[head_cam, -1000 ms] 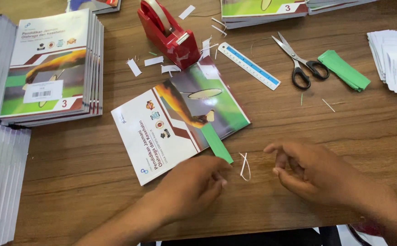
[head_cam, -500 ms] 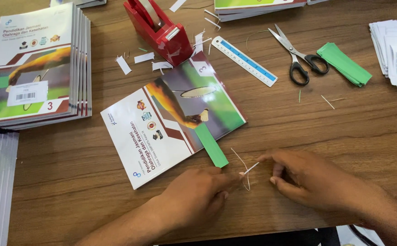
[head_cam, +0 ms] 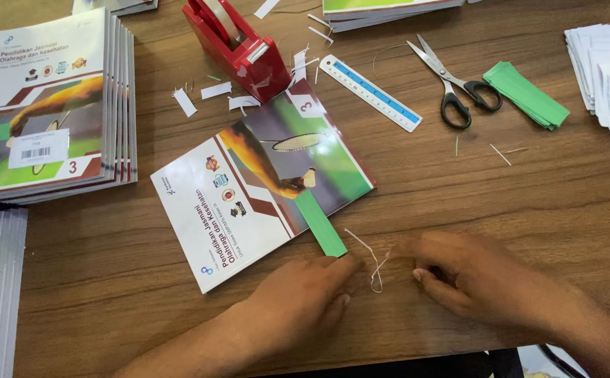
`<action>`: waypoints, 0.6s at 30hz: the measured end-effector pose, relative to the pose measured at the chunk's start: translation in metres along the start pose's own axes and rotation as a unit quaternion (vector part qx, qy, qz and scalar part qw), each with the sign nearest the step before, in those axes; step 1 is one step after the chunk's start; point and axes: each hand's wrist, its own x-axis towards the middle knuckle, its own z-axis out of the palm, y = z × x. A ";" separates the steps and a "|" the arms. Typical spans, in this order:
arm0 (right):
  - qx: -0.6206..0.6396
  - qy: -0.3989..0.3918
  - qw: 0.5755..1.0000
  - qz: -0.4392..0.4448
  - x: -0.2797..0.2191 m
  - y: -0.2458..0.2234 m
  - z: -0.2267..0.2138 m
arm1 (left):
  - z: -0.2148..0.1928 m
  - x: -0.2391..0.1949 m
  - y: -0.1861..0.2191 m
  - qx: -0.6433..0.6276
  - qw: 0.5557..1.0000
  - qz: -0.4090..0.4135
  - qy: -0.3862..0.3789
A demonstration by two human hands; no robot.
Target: The person repairs a book spine by applying a green paper strip and securing it with clear adhesive tape. They use scissors to trim the excess tape and paper, then smooth the spine. Finally, they cut a barcode sticker from a separate sheet.
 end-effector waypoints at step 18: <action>-0.102 -0.102 0.989 0.031 -0.010 -0.001 0.011 | 0.001 0.002 0.007 -0.038 0.997 0.062 -0.025</action>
